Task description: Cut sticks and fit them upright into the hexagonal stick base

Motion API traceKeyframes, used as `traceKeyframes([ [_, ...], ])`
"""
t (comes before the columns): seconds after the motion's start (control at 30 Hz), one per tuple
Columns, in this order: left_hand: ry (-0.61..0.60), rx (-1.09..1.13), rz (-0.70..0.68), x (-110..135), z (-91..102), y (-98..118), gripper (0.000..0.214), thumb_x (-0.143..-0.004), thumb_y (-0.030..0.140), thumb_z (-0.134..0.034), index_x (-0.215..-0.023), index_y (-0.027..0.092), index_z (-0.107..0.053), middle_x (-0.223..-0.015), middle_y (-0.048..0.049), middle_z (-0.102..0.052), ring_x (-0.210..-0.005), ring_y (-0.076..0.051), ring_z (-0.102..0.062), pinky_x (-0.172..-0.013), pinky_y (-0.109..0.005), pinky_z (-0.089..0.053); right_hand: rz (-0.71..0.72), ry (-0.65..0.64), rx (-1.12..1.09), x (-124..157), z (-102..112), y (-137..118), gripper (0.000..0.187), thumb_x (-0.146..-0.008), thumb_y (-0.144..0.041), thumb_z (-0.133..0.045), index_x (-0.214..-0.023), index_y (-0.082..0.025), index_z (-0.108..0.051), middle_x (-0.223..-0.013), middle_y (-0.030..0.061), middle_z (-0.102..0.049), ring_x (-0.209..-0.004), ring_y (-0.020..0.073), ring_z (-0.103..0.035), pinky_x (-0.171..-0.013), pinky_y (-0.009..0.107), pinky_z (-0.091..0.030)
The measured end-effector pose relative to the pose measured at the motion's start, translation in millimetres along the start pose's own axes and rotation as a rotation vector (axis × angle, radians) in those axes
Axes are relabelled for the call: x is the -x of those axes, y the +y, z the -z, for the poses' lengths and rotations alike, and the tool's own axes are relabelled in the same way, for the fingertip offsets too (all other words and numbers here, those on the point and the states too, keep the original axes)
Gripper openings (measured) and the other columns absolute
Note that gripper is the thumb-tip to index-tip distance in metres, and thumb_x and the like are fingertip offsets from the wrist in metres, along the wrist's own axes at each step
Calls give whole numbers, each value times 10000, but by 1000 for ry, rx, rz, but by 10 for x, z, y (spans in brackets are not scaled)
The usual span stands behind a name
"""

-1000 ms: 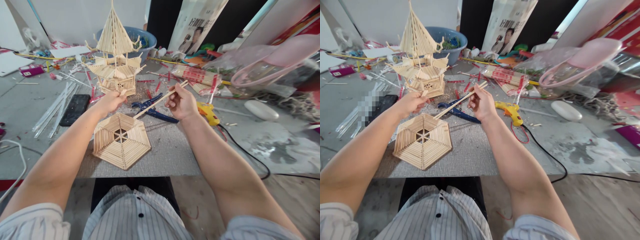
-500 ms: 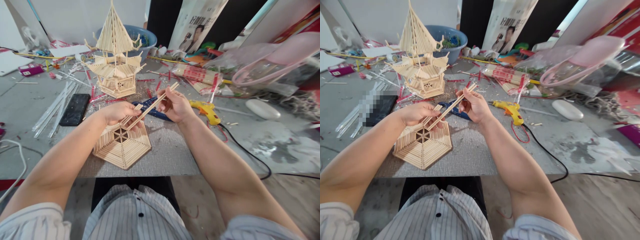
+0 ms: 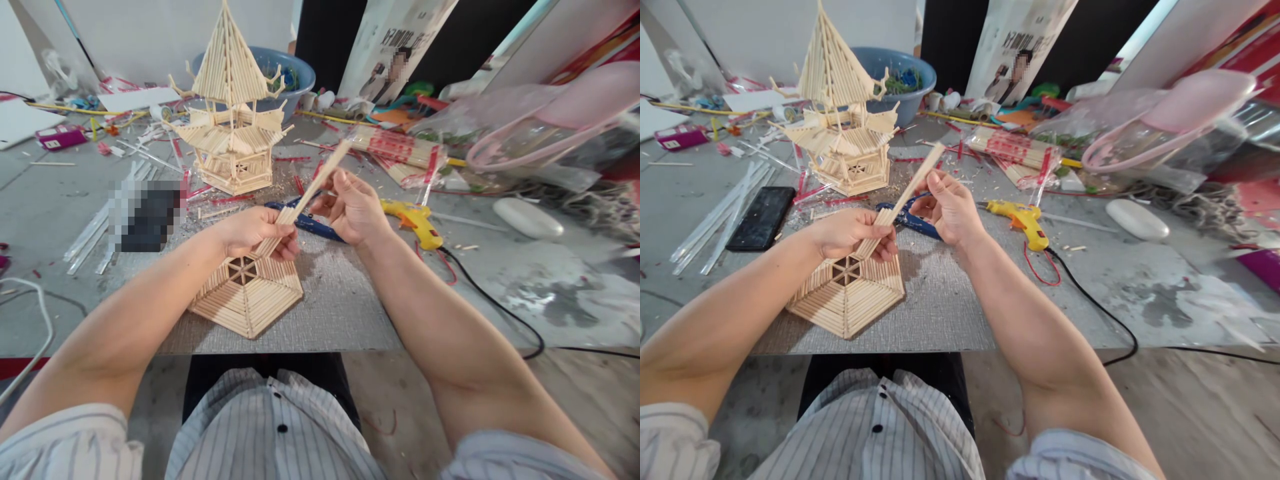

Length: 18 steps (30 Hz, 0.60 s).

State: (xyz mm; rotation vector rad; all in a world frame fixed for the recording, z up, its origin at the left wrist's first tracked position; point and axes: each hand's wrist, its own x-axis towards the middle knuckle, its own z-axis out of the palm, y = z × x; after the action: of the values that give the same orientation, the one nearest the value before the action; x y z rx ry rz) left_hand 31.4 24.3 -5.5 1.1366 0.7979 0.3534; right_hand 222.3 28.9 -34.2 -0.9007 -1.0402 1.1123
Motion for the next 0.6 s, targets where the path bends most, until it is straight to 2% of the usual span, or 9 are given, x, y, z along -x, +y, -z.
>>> traceKeyframes([
  [0.1,191,204,-196,-58,-9,15,199,-888,157,-492,-717,127,-587,-685,-55,-698,-597,-127,-667,-650,-270,-549,228,10,253,40,-10,80,586,-654,-589,-711,-1134,-317,-515,-1094,21,-589,-722,132,-621,-630,309,-534],
  [0.2,312,347,-352,-88,7,37,186,-911,176,-470,-781,125,-593,-782,-58,-708,-688,-124,-682,-760,-292,-558,506,-124,651,154,-86,134,827,-628,-632,-709,-1323,-313,-393,-1297,95,-500,-1057,254,-576,-864,441,-505],
  [0.3,317,391,-418,-83,10,38,144,-911,200,-487,-875,124,-605,-893,-71,-712,-806,-143,-698,-836,-314,-551,688,-242,921,268,-187,166,914,-695,-689,-612,-1431,-275,-261,-1404,135,-415,-1284,326,-413,-1035,546,-372],
  [0.43,285,397,-437,-64,-70,9,130,-904,224,-511,-890,134,-603,-954,-75,-713,-893,-164,-696,-876,-336,-547,781,-186,1066,325,-252,201,956,-746,-722,-512,-1487,-277,-103,-1489,126,-310,-1402,339,-236,-1118,579,-240],
  [0.6,241,405,-411,-45,-205,-4,164,-917,175,-467,-800,132,-575,-873,-67,-721,-895,-180,-701,-876,-361,-550,844,-140,1098,303,-218,235,926,-804,-660,-487,-1501,-286,-6,-1510,119,-277,-1415,316,-225,-1145,540,-225],
])
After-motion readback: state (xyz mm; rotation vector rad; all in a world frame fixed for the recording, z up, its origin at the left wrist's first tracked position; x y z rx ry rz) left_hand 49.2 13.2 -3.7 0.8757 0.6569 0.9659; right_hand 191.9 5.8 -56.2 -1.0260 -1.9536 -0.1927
